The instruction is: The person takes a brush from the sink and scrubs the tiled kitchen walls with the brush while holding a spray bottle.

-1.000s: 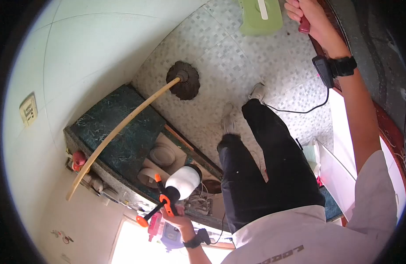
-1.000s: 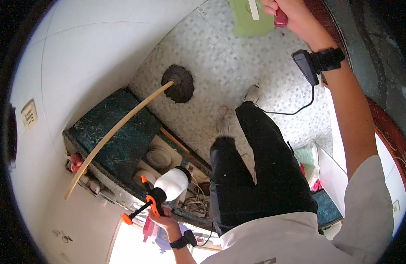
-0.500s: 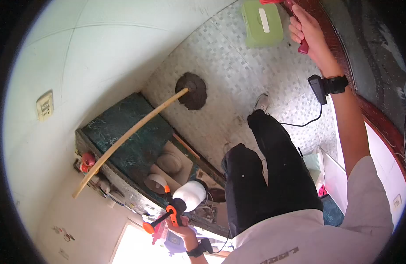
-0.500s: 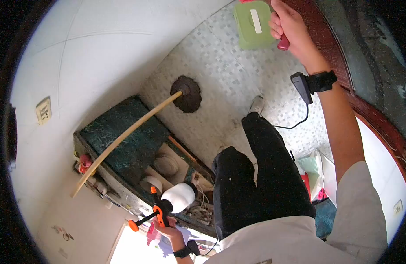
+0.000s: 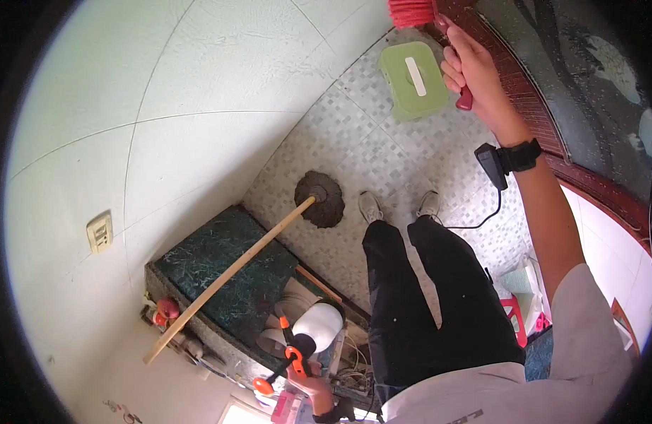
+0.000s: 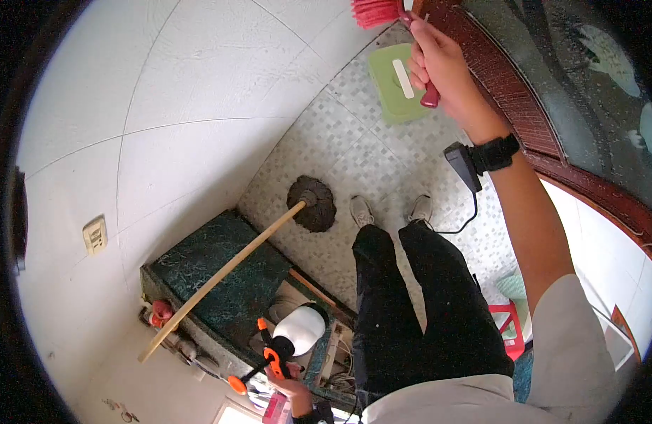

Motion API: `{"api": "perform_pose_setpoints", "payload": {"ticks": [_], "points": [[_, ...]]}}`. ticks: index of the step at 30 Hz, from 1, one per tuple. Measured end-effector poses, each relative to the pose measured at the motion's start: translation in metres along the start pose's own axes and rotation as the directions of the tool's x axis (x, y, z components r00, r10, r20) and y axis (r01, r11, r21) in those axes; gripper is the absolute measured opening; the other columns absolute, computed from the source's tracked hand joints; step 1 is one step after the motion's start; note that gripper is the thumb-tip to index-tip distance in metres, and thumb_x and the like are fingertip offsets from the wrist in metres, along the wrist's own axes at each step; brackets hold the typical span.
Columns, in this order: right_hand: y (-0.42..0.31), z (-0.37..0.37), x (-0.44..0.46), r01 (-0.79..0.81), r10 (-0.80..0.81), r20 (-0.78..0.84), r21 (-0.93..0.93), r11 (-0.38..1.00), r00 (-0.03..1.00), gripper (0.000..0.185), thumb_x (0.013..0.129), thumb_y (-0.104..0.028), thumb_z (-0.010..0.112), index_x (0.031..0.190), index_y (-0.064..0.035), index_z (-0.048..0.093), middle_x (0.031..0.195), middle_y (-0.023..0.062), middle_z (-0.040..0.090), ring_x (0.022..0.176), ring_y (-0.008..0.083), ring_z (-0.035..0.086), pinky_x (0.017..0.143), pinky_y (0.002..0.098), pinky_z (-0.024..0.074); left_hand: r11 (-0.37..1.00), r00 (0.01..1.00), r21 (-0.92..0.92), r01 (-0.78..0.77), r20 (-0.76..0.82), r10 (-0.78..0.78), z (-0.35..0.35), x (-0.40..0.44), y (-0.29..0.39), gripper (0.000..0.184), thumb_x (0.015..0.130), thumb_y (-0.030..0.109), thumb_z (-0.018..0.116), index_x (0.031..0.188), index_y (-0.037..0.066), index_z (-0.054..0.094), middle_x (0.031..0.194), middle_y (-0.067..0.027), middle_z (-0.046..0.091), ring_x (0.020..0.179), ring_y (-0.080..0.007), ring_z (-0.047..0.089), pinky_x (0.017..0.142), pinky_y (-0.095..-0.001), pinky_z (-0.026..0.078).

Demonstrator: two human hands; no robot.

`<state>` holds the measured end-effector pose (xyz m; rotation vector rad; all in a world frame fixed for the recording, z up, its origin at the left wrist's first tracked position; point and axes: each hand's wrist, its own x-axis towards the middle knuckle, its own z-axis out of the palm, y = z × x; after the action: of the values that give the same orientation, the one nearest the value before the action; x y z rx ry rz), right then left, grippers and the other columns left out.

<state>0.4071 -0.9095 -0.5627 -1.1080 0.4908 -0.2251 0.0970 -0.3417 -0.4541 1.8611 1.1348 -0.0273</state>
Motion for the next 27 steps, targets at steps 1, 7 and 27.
{"api": "perform_pose_setpoints", "payload": {"ticks": [1, 7, 27], "points": [[0.004, -0.003, 0.001, 0.003, -0.003, -0.001, -0.002, 1.0, 1.0, 0.045, 0.104, -0.035, 0.049, 0.143, -0.0129, 0.048, 0.063, -0.0079, 0.033, 0.048, 0.0024, 0.032, 0.044, 0.0205, 0.0307, 0.999, 1.0, -0.017, 0.027, 0.008, -0.026, 0.001, -0.008, 0.001, 0.052, 0.096, 0.052, 0.035, 0.07, 0.009, 0.049, 0.052, -0.0018, 0.044, 0.044, -0.0112, 0.036, 0.044, -0.0248, 0.026], [0.036, 0.0, 0.014, -0.013, 0.024, -0.091, 0.125, 0.992, 0.996, 0.039, 0.102, -0.037, 0.053, 0.133, -0.013, 0.055, 0.061, -0.0071, 0.036, 0.047, 0.0043, 0.035, 0.043, 0.0232, 0.034, 0.992, 0.997, 0.114, -0.052, -0.045, 0.058, 0.017, -0.031, 0.007, 0.047, 0.096, 0.048, 0.035, 0.087, 0.005, 0.05, 0.055, -0.0037, 0.047, 0.047, -0.0119, 0.04, 0.044, -0.0245, 0.026], [0.046, 0.21, 0.084, 0.291, -0.266, -0.227, 0.084, 0.953, 0.937, 0.051, 0.105, -0.024, 0.043, 0.153, -0.0127, 0.029, 0.063, -0.0005, 0.045, 0.048, 0.0074, 0.046, 0.042, 0.0279, 0.0447, 0.973, 0.999, -0.231, 0.013, 0.032, -0.006, 0.064, 0.026, 0.061, 0.054, 0.095, 0.052, 0.037, 0.078, 0.003, 0.053, 0.054, -0.0053, 0.047, 0.046, -0.0152, 0.041, 0.049, -0.0284, 0.033]]}}
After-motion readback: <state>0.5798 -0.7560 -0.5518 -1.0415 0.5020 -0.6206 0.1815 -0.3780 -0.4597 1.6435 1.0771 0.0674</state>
